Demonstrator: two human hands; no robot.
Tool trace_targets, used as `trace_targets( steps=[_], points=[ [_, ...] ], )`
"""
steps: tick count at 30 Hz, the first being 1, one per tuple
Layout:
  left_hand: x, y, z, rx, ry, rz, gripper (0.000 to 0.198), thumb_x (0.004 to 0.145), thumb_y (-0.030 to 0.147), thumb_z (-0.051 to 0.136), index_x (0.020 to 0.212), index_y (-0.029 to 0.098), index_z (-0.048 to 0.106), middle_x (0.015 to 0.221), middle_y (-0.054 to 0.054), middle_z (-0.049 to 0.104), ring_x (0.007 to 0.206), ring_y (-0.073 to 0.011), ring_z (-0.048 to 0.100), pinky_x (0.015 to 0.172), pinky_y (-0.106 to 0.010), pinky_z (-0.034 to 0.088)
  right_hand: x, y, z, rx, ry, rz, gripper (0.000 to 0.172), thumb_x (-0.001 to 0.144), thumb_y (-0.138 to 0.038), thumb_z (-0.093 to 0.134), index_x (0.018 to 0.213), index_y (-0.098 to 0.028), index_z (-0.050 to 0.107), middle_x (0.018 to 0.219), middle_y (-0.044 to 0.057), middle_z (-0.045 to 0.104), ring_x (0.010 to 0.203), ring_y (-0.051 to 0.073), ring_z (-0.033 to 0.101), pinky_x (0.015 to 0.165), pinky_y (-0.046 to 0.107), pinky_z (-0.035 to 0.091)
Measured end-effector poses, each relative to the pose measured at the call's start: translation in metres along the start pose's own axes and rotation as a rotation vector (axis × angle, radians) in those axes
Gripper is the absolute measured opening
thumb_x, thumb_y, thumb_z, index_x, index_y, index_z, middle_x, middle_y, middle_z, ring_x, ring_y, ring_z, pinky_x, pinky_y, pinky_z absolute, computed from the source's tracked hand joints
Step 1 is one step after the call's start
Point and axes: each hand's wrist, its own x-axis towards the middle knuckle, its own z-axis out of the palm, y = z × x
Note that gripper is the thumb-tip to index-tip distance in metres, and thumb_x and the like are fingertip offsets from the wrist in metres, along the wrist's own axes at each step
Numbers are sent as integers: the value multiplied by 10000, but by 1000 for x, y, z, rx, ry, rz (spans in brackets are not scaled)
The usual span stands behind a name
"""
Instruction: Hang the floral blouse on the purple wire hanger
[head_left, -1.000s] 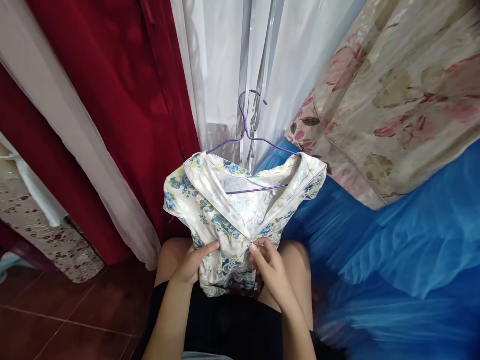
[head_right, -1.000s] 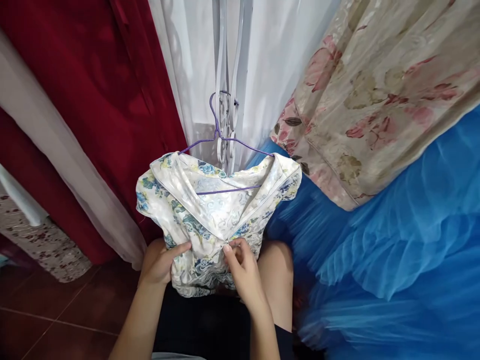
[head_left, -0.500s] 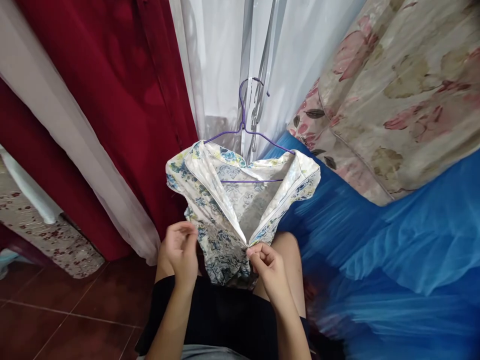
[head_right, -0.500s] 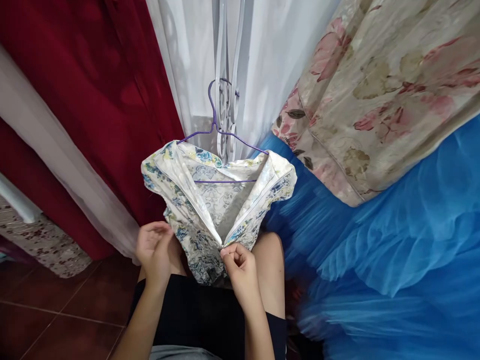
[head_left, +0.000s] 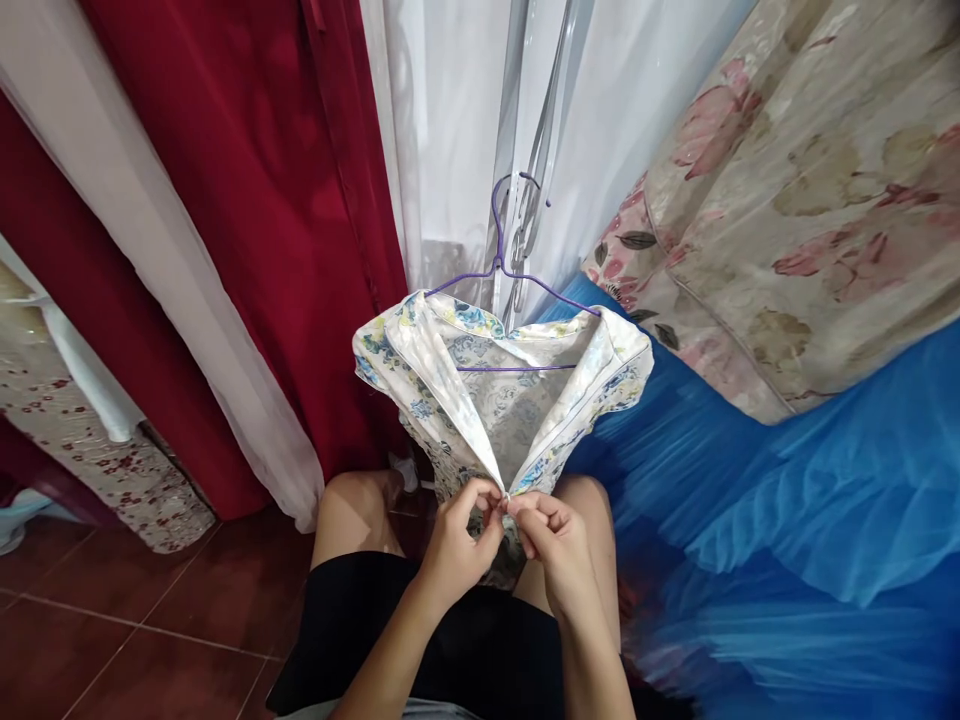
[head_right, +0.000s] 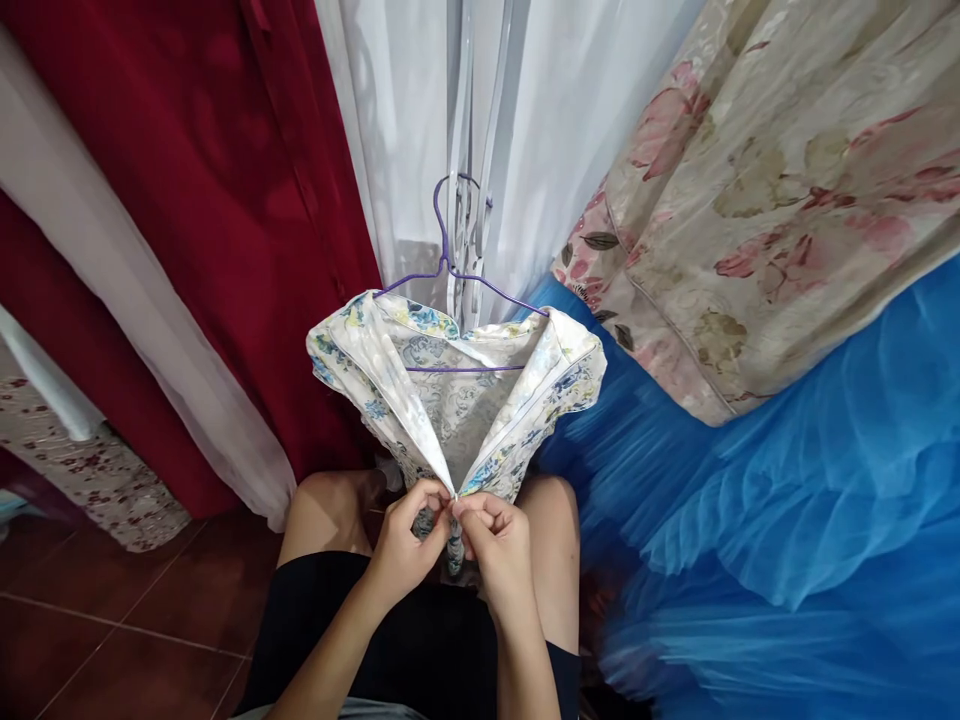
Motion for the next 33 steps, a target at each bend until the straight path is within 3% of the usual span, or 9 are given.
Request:
trace_targets(
  steps=[4, 8, 12, 17, 20, 23, 27, 29, 33],
  points=[
    [7, -3, 4, 61, -33, 25, 145, 897, 109, 549, 993, 201, 607, 768, 20, 541, 718, -129, 552, 757, -250, 452, 23, -31, 8, 111, 68, -114, 273, 736, -367, 784, 617, -152, 667, 416, -76, 364, 427, 53, 256, 492, 255, 196],
    [11, -8, 10, 79, -47, 20, 110, 886, 113, 541, 936, 194, 596, 669, 52, 404, 621, -116, 460, 683, -244, 405, 65, -85, 27, 150, 108, -271, 173, 653, -297, 792, 637, -141, 720, 394, -71, 389, 406, 57, 261, 462, 259, 168],
    [6, -13, 8, 107, -70, 0, 79, 909, 136, 531, 937, 193, 579, 664, 57, 362, 615, -115, 441, 687, -245, 400, 96, -134, 48, 169, 66, -372, 154, 614, -270, 781, 590, -139, 703, 379, -72, 393, 400, 50, 247, 448, 253, 158],
    [-2, -30, -9, 178, -190, -32, 79, 928, 155, 516, 939, 196, 583, 660, 56, 370, 603, -120, 443, 653, -250, 393, 108, -148, 61, 206, 69, -466, 136, 613, -265, 761, 656, -142, 725, 433, -62, 464, 415, 52, 263, 449, 247, 165],
    [8, -32, -28, 233, -258, -20, 94, 932, 156, 530, 946, 199, 612, 730, 19, 527, 682, -142, 541, 697, -268, 440, 107, -144, 63, 152, 45, -486, 154, 662, -296, 747, 713, -153, 721, 453, -68, 456, 425, 64, 281, 454, 252, 185],
    [41, -11, -53, 199, -245, 93, 115, 941, 163, 570, 1009, 209, 651, 982, -42, 678, 863, -168, 647, 818, -296, 499, 102, -139, 64, 81, 9, -495, 170, 727, -329, 739, 758, -165, 704, 470, -76, 428, 438, 75, 303, 463, 255, 212],
    [110, 43, -80, 137, 130, 356, 272, 987, 226, 576, 1251, 230, 639, 1049, -54, 699, 940, -175, 663, 880, -310, 519, 96, -137, 61, 9, -15, -504, 161, 770, -327, 723, 760, -169, 694, 471, -79, 403, 447, 75, 292, 470, 255, 206],
    [143, 68, -85, 165, 209, 461, 331, 1004, 242, 562, 1331, 236, 612, 1013, -43, 691, 896, -164, 646, 860, -310, 524, 96, -137, 59, -23, -21, -521, 169, 774, -335, 719, 746, -173, 680, 484, -75, 413, 451, 72, 292, 470, 250, 200],
    [179, 103, -86, 325, 179, 622, 114, 992, 232, 588, 985, 185, 692, 917, -38, 654, 834, -159, 612, 795, -299, 519, 105, -127, 61, -122, -11, -537, 185, 777, -347, 700, 747, -170, 655, 492, -74, 435, 443, 69, 293, 464, 243, 200]
  ],
)
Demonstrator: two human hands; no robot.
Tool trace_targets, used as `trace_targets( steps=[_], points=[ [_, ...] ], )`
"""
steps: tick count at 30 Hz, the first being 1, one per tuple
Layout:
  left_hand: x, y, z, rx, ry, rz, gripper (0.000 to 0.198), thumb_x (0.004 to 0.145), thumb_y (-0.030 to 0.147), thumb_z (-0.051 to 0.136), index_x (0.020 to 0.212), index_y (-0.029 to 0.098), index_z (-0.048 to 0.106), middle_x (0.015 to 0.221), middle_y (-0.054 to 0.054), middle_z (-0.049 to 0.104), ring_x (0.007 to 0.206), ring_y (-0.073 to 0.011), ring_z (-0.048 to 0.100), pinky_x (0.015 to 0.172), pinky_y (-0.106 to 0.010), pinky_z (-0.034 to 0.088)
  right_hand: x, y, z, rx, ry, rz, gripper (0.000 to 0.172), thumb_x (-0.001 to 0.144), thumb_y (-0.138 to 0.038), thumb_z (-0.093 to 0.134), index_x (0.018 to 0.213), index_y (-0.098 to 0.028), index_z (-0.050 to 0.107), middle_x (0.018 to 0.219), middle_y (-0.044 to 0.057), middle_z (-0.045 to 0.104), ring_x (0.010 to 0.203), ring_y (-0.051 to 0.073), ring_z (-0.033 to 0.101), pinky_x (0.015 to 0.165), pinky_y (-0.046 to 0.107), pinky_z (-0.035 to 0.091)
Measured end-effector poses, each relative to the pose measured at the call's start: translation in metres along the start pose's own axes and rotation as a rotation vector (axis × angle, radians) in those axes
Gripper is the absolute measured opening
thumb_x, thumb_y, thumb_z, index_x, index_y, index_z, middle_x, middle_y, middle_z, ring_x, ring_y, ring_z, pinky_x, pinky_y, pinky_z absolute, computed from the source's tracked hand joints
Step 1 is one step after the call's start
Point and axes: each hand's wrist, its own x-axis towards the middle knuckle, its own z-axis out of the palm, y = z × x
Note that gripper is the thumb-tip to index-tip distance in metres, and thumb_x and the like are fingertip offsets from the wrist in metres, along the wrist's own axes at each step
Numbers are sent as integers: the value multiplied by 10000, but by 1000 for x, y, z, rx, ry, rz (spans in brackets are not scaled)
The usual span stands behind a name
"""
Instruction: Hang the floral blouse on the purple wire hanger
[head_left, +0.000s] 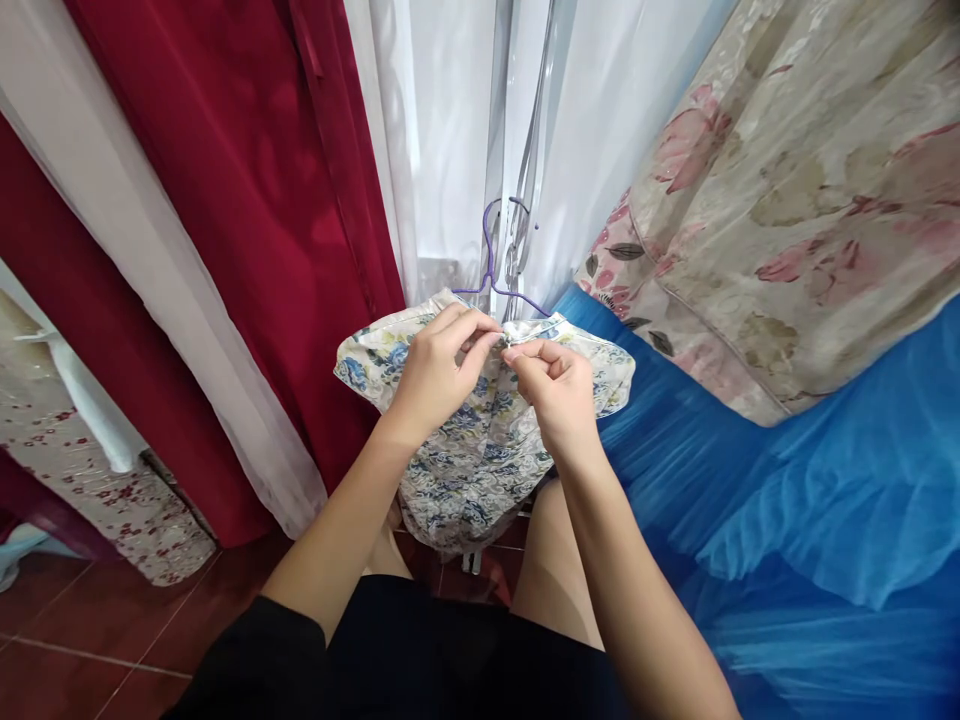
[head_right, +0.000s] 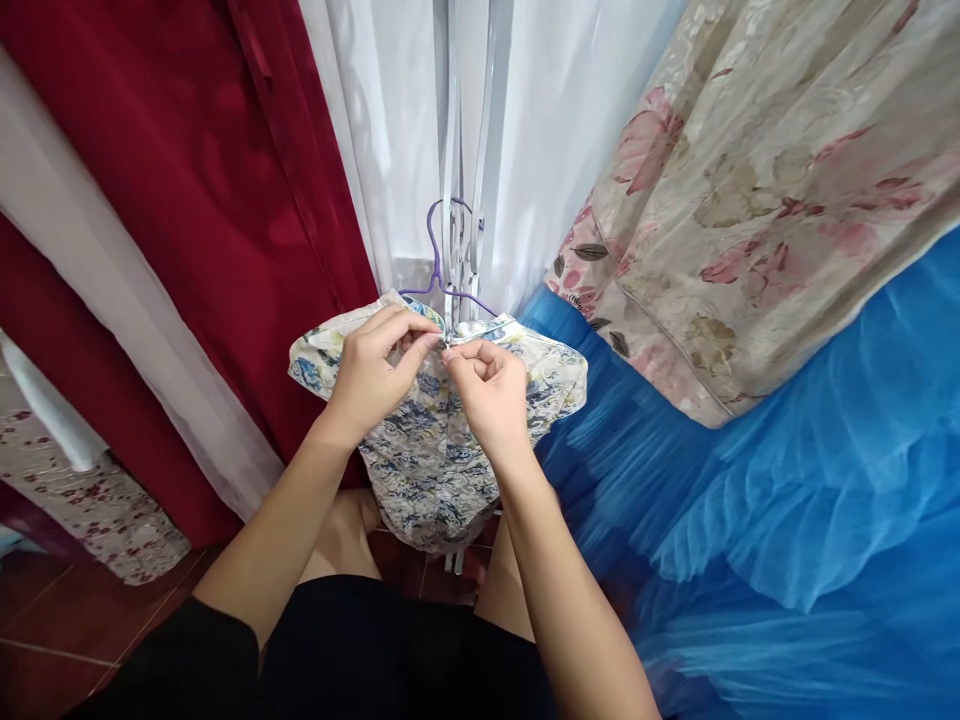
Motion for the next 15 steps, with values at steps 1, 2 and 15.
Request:
trace_targets(
  steps=[1, 2, 15],
  points=[
    [7, 4, -3, 19, 44, 29, 119, 992, 229, 587, 935, 177, 678, 899, -37, 643, 842, -161, 612, 804, -304, 520, 0, 7, 2, -49, 15, 0, 180, 778, -338, 692, 734, -172, 639, 484, -74, 437, 439, 70, 297, 463, 244, 200],
    [12, 7, -8, 31, 111, 46, 123, 993, 229, 586, 920, 171, 666, 894, -37, 635, 859, -165, 615, 825, -311, 520, 0, 15, 4, -93, 37, -1, 179, 782, -330, 682, 716, -176, 618, 474, -74, 434, 434, 71, 303, 462, 244, 201],
    [16, -15, -21, 54, -223, 59, 135, 990, 238, 570, 915, 177, 663, 931, -54, 676, 897, -189, 635, 856, -335, 490, -2, -3, 10, 6, 34, -60, 199, 821, -336, 678, 726, -193, 579, 486, -90, 389, 433, 61, 252, 455, 234, 176]
  ],
)
